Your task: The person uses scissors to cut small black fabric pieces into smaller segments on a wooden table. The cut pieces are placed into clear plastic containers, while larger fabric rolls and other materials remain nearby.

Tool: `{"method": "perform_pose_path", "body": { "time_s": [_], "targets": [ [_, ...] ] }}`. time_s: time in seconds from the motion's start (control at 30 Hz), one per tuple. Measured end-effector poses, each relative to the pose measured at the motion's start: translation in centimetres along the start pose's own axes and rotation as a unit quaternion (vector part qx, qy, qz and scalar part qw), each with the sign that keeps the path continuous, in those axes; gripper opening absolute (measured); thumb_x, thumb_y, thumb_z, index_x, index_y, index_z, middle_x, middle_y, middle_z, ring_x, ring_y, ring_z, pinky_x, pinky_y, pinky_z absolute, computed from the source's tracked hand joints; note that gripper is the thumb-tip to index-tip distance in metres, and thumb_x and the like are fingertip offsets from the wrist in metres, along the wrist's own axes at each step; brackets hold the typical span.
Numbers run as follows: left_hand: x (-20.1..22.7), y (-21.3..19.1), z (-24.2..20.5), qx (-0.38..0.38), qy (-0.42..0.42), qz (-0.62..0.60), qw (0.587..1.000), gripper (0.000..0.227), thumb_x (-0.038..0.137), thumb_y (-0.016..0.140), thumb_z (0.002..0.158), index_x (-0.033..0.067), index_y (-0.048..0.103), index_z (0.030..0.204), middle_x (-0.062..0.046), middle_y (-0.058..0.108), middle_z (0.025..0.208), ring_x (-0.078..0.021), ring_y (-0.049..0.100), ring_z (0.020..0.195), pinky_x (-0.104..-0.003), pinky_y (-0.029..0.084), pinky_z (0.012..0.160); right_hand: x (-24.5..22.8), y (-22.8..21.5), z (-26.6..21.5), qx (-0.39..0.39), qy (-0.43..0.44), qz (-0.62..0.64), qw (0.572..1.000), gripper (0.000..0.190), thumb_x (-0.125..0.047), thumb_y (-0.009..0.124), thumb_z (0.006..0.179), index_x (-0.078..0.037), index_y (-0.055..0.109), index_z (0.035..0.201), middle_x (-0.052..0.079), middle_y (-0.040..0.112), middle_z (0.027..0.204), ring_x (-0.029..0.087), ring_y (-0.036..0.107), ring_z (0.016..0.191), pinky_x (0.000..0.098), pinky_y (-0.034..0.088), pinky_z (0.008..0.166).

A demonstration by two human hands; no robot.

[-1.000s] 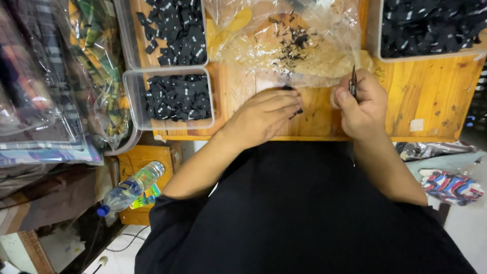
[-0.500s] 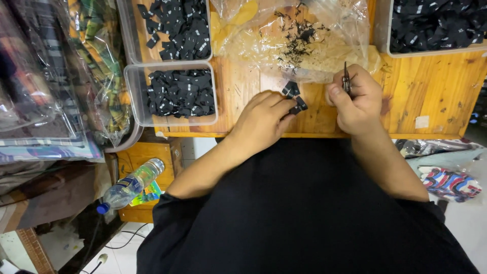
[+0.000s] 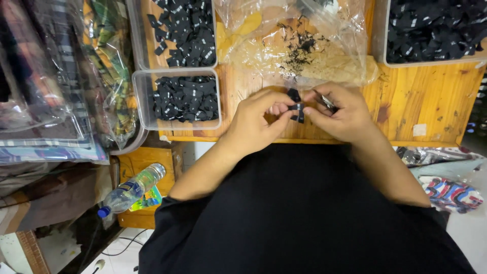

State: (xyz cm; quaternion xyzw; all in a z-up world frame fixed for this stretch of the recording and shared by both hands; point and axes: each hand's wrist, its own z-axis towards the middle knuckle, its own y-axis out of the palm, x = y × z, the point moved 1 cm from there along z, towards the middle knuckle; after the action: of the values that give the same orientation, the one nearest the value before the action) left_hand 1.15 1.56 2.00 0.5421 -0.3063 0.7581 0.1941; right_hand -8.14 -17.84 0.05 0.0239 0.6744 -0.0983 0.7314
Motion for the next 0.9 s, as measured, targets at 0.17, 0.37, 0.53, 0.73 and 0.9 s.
{"method": "perform_pose_path", "body": {
  "time_s": [0.17,0.37,0.53,0.73,0.9],
  "targets": [
    [-0.4,0.4,0.7,-0.010,-0.111,-0.154,0.982,0.018,0.004,0.076,0.085,0.0100,0.074,0.102,-0.002,0.071,0.080,-0.0096,0.065,0.074,-0.027,0.055,0.073,-2.5,-0.5,1.1,-0.009,-0.017,-0.033,0.999,0.021,0.005,0.080,0.086,0.001,0.073,0.106,0.003,0.043,0.046,0.011,0.038,0.043,0.0230,0.033,0.048],
    [-0.2,0.7,3.4,-0.008,-0.091,-0.190,0.977,0.015,0.007,0.076,0.089,0.0112,0.076,0.103,-0.004,0.072,0.093,-0.0123,0.067,0.091,-0.030,0.056,0.085,-1.7,-2.3,2.0,0.029,0.017,-0.094,0.995,0.010,-0.002,0.078,0.092,-0.003,0.075,0.101,0.006,0.049,0.050,0.013,0.043,0.047,0.0265,0.035,0.049],
    [1.2,0.8,4.9,0.065,0.023,-0.041,0.997,0.032,0.013,0.085,0.086,0.0110,0.074,0.116,-0.011,0.069,0.119,-0.0293,0.070,0.113,-0.040,0.056,0.096,-1.2,-2.7,2.9,0.046,0.068,-0.101,0.992,0.010,-0.008,0.078,0.095,-0.005,0.074,0.104,0.002,0.050,0.057,0.011,0.047,0.052,0.0245,0.036,0.051],
    [-0.7,1.6,5.1,0.077,0.022,-0.047,0.996,0.015,0.015,0.081,0.090,0.0194,0.081,0.105,0.000,0.078,0.096,-0.0182,0.076,0.088,-0.027,0.059,0.079,-1.4,-1.6,3.1,0.102,0.085,-0.095,0.987,0.012,-0.009,0.076,0.097,-0.002,0.073,0.106,0.004,0.052,0.060,0.010,0.047,0.055,0.0244,0.035,0.053],
    [-1.4,1.7,5.1,0.127,-0.022,-0.096,0.987,0.020,0.007,0.075,0.092,0.0167,0.080,0.109,-0.005,0.077,0.096,-0.0173,0.075,0.088,-0.028,0.058,0.076,-0.8,0.1,2.1,0.182,0.063,-0.043,0.980,0.012,-0.002,0.076,0.098,-0.001,0.075,0.110,-0.001,0.051,0.056,0.005,0.047,0.051,0.0187,0.035,0.049]
  ]
}}
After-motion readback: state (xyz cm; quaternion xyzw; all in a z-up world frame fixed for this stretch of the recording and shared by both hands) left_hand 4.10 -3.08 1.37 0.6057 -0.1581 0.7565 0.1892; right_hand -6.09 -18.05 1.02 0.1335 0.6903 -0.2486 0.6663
